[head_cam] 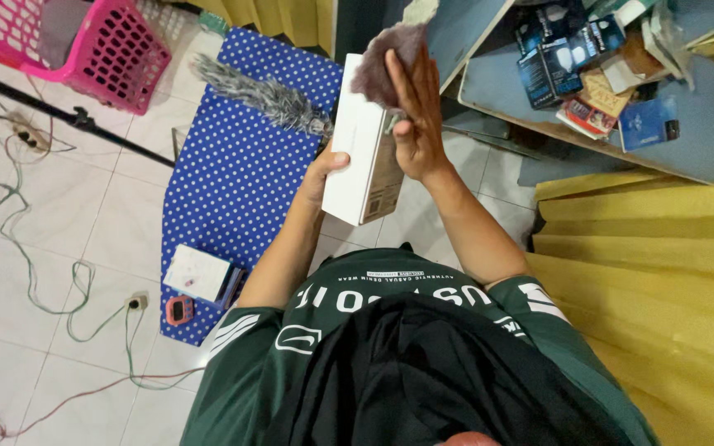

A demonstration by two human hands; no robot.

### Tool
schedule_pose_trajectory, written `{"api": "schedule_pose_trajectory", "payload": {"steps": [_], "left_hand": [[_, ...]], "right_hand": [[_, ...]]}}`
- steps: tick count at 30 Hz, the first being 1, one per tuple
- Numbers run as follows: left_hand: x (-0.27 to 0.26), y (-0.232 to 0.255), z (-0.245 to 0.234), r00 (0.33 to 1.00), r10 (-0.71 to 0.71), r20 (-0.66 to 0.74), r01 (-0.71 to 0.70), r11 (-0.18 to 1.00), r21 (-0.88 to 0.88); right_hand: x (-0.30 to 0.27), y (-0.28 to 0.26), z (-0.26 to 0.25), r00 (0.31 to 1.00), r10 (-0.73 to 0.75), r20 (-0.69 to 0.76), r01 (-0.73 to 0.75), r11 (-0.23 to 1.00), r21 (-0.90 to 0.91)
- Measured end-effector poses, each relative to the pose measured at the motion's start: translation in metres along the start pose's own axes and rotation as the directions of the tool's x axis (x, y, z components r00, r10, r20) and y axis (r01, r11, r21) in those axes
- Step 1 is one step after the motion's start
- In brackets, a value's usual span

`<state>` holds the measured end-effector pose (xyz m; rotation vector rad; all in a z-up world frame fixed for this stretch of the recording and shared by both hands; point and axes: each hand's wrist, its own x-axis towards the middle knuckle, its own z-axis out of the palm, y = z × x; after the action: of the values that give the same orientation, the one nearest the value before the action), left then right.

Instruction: The person wipes various product boxes for a motherboard, smartphone, and charging cable using a small cloth.

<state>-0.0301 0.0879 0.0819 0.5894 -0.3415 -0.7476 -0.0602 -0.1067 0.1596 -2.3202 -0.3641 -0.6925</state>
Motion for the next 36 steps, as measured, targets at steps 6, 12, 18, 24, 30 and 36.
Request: {"api": "schedule_pose_trajectory", "payload": {"steps": [6, 12, 18, 24, 30, 36], "left_hand": [[0.051, -0.032, -0.008, 0.998, -0.042, 0.038, 0.050, 0.961, -0.271], [0.097, -0.036, 0.012, 0.999, -0.038, -0.035, 0.025, 0.948, -0.317], [0.123, -0.084, 0.059, 0.986, -0.085, 0.146, 0.109, 0.981, -0.161], [0.155, -0.116, 0.055, 0.973, -0.055, 0.225, 0.114, 0.959, -0.259], [0.177, -0.114, 0.088, 0.975, -0.179, 0.135, 0.213, 0.927, -0.310], [0.175, -0.129, 0.143, 0.964, -0.034, 0.263, -0.040, 0.962, 0.270]], "right_hand": [[-0.027, 0.009, -0.015, 0.998, -0.049, -0.026, 0.052, 0.986, 0.160], [-0.059, 0.017, -0.051, 0.991, -0.127, 0.043, 0.113, 0.965, 0.237], [-0.035, 0.063, -0.114, 0.981, 0.130, -0.146, -0.130, 0.991, 0.008], [-0.063, 0.073, -0.118, 0.945, 0.109, -0.307, -0.152, 0.981, -0.120], [-0.078, 0.088, -0.146, 0.993, -0.102, -0.066, 0.097, 0.993, -0.067], [-0.049, 0.139, -0.195, 0.946, 0.005, -0.324, -0.005, 1.000, 0.001]]}}
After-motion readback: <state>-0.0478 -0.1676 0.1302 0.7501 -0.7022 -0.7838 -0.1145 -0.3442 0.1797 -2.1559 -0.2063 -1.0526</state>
